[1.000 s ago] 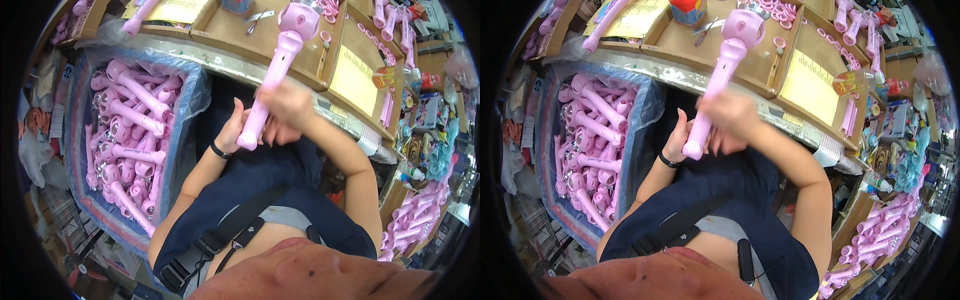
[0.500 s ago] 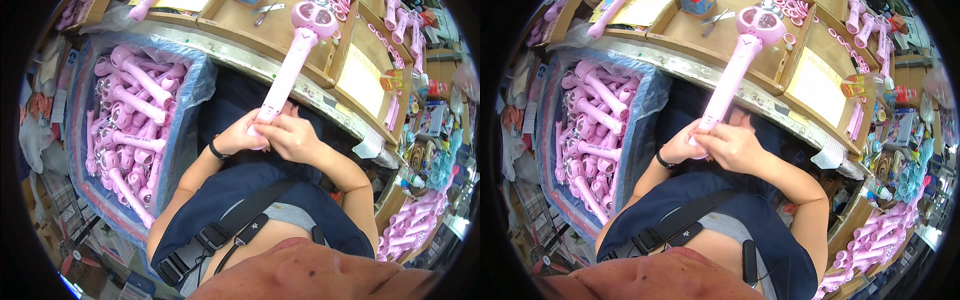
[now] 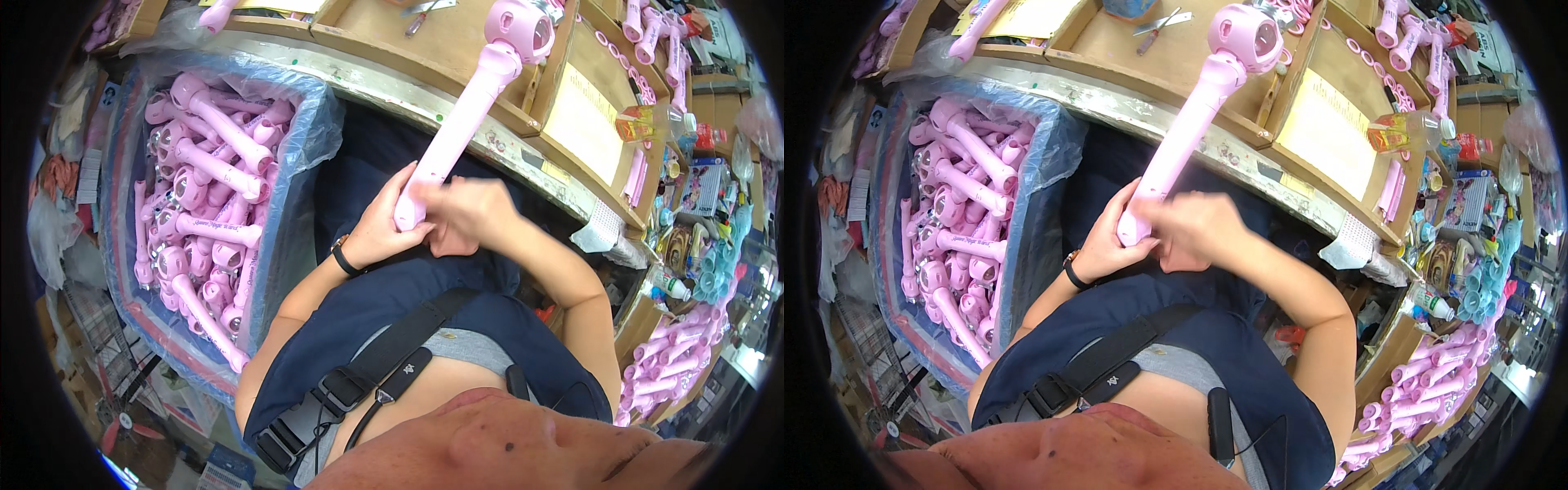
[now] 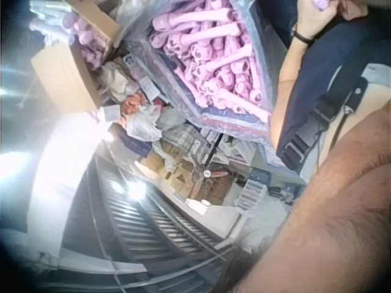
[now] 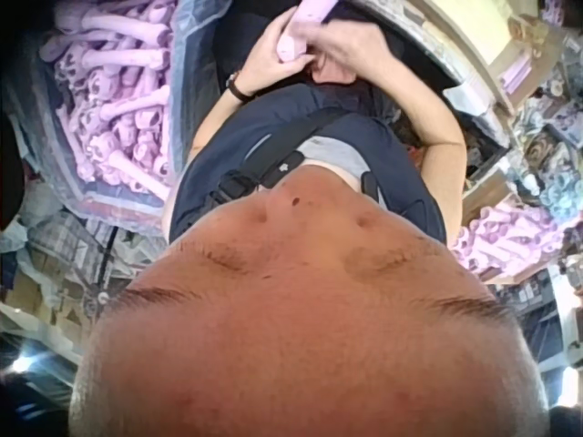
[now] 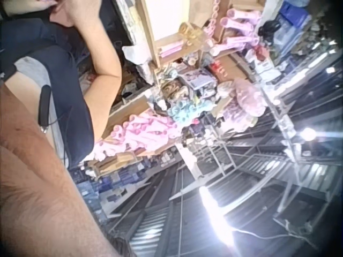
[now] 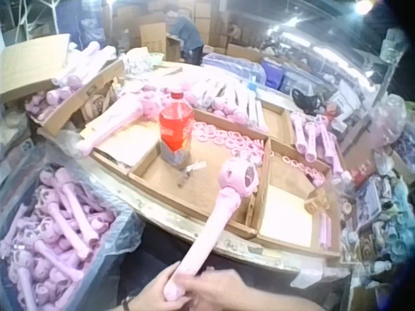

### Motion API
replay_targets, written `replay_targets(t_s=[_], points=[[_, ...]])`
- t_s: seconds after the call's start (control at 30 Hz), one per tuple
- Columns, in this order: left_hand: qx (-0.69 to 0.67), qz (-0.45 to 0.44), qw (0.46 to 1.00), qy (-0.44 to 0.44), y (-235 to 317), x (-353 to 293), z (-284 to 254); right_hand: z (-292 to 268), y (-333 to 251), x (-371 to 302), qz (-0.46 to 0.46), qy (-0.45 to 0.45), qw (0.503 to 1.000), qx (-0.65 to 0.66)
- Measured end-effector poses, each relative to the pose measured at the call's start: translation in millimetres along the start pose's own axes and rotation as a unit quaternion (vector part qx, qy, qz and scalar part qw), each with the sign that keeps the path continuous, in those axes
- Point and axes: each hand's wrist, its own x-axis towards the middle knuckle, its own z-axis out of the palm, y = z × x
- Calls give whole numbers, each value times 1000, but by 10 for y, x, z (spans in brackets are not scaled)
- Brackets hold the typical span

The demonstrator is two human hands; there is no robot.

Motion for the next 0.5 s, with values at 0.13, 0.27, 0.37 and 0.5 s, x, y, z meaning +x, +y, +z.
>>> replay_targets(t_s=[0.13, 0.27, 0.37, 0.5], points=[[288, 44, 953, 84, -78, -51, 91, -228, 190, 220, 190, 286, 938, 41], [366, 150, 907, 144, -182, -45, 51, -61, -119, 129, 142, 12, 984, 107], [357, 151, 911, 142, -229, -61, 74, 109, -33, 51, 117, 92, 983, 108], [383, 83, 915, 92, -226, -128, 148, 68, 362, 109, 205, 382, 901, -24]])
